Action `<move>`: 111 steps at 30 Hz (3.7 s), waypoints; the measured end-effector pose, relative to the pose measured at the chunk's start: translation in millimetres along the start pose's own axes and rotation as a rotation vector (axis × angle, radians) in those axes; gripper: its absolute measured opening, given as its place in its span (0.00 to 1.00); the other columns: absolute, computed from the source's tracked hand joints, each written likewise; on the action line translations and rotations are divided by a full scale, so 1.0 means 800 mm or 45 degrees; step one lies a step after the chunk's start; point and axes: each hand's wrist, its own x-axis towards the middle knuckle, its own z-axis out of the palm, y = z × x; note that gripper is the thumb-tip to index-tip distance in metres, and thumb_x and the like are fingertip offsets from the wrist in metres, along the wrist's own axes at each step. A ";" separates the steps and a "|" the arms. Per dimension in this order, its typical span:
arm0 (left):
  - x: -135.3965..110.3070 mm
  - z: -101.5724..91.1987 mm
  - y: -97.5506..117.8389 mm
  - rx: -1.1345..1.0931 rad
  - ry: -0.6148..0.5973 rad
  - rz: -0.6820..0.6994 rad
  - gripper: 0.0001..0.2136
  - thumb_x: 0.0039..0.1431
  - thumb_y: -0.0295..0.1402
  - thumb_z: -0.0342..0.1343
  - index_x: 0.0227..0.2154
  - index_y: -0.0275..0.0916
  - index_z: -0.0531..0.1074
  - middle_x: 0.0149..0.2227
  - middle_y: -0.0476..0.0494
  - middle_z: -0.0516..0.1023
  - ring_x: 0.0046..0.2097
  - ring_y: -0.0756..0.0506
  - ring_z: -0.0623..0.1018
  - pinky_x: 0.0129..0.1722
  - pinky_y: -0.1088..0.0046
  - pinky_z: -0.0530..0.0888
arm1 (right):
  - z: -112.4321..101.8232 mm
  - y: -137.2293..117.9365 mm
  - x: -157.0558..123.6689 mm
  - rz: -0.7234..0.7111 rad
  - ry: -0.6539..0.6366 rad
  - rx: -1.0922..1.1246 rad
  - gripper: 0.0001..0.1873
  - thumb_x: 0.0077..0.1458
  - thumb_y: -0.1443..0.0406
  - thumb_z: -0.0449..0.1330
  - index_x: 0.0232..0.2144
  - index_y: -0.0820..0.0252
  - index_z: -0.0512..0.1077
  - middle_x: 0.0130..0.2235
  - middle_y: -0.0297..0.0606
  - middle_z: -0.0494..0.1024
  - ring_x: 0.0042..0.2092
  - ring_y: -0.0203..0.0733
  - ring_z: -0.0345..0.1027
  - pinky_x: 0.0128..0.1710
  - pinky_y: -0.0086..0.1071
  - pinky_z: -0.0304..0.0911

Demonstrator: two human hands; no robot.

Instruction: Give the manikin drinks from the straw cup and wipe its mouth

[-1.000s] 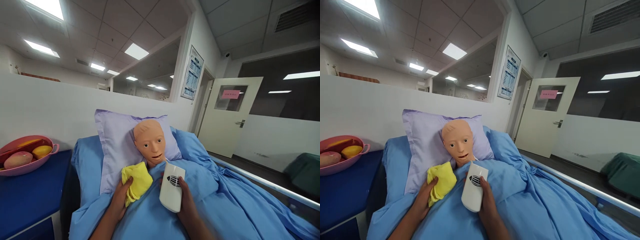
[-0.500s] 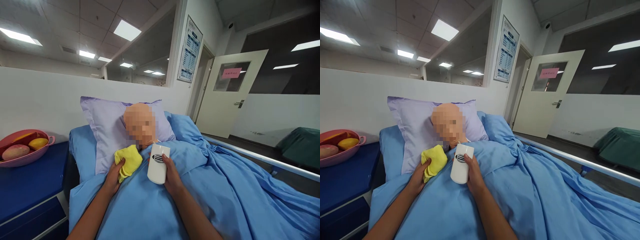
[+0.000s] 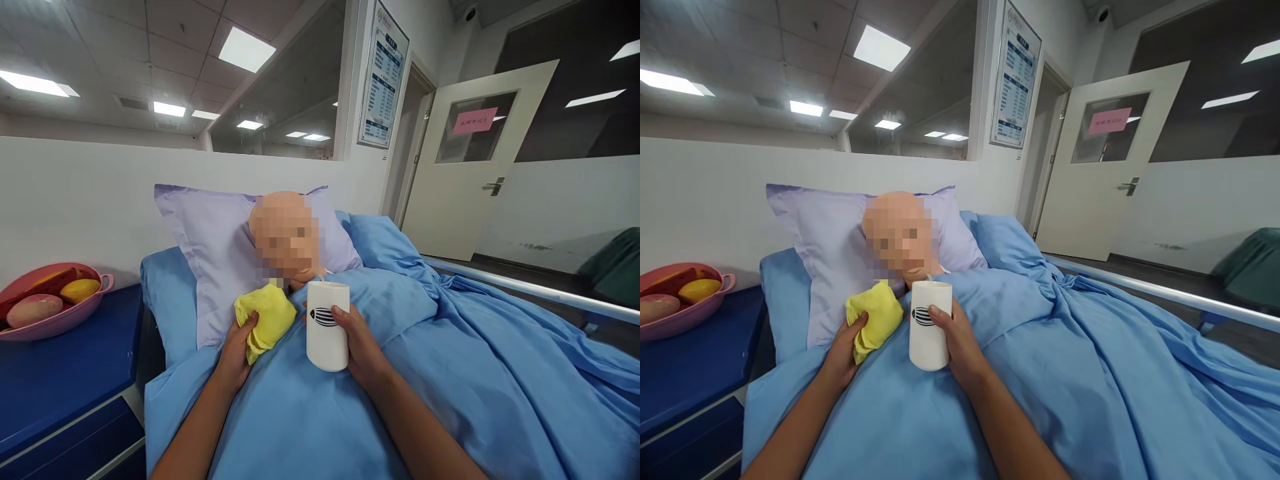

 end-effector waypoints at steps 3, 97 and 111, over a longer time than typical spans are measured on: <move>0.001 0.000 -0.001 0.000 0.017 0.005 0.25 0.56 0.35 0.63 0.57 0.39 0.67 0.52 0.37 0.78 0.51 0.38 0.79 0.56 0.59 0.74 | 0.001 0.002 0.001 -0.012 -0.011 -0.028 0.28 0.49 0.51 0.67 0.48 0.58 0.71 0.40 0.43 0.81 0.36 0.47 0.75 0.31 0.34 0.68; -0.015 0.005 0.010 0.084 0.047 -0.069 0.25 0.57 0.36 0.62 0.57 0.38 0.68 0.53 0.35 0.77 0.54 0.37 0.77 0.54 0.59 0.76 | 0.006 0.010 0.009 -0.081 -0.044 -0.291 0.30 0.47 0.51 0.69 0.49 0.56 0.70 0.38 0.38 0.77 0.36 0.42 0.71 0.34 0.34 0.68; -0.012 0.004 0.009 0.081 0.078 -0.079 0.26 0.56 0.35 0.62 0.58 0.39 0.67 0.54 0.34 0.77 0.54 0.36 0.77 0.54 0.58 0.76 | 0.006 0.012 0.011 -0.107 -0.077 -0.291 0.32 0.46 0.51 0.69 0.51 0.57 0.70 0.40 0.39 0.78 0.38 0.43 0.72 0.35 0.34 0.68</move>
